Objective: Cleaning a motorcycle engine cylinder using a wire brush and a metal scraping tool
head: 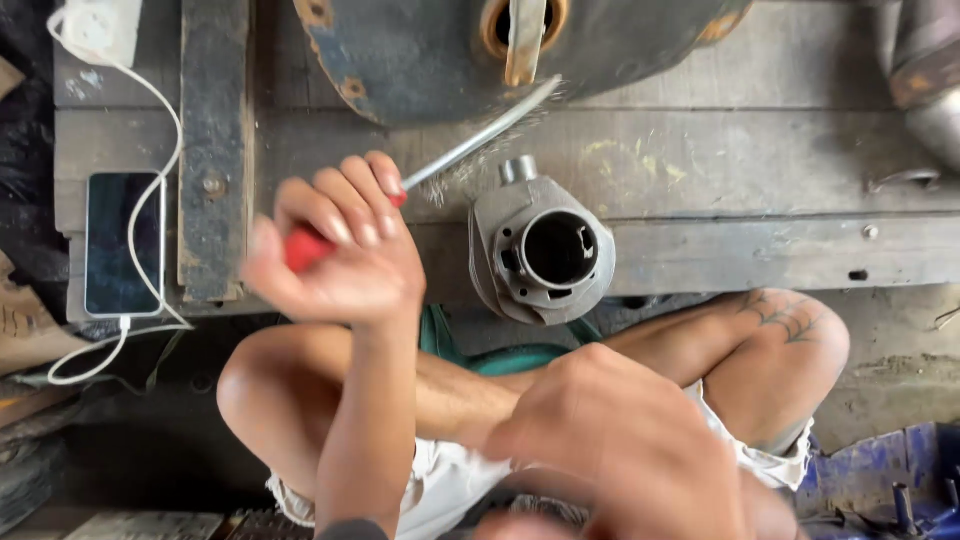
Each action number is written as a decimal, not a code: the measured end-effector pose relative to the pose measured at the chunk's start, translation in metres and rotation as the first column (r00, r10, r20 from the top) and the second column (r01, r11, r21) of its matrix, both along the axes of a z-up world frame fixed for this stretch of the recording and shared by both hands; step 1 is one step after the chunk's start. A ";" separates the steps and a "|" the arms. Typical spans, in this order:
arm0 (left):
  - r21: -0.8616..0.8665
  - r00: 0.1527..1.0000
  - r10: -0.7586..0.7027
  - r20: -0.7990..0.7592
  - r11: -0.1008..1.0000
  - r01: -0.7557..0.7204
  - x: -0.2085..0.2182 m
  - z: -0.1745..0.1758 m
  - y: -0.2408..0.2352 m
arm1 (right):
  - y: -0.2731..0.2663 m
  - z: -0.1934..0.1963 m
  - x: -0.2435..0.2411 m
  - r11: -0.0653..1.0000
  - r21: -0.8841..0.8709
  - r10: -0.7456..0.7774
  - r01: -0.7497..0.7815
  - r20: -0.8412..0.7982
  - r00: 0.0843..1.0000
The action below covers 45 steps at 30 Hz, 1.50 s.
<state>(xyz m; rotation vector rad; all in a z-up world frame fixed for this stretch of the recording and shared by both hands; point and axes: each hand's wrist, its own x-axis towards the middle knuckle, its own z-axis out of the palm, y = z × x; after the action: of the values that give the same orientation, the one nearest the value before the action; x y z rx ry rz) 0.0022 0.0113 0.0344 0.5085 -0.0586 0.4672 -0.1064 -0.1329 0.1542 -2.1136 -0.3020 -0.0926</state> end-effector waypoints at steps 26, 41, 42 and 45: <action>0.788 0.642 -0.470 0.606 0.244 -0.565 -0.079 -0.039 -0.082 | -0.124 -0.148 -0.012 0.539 0.564 -0.289 0.626 -0.574 0.766; 0.996 0.988 -0.155 0.019 -0.082 -0.032 -0.016 -0.057 -0.044 | -0.083 -0.149 0.024 0.885 0.204 -0.279 0.418 -0.486 0.828; 0.996 0.988 -0.155 0.015 -0.080 -0.028 -0.017 -0.057 -0.045 | -0.082 -0.145 0.019 0.886 0.201 -0.280 0.419 -0.489 0.826; 0.996 0.991 -0.135 0.016 -0.089 -0.028 -0.017 -0.060 -0.047 | -0.084 -0.138 0.005 0.943 -0.021 -0.298 0.332 -0.499 0.814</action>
<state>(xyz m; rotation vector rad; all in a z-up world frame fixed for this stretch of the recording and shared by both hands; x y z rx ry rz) -0.0146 -0.0358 -0.0255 2.0876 -0.6168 0.2694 -0.1013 -0.2171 0.0164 -2.0185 0.3613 0.2454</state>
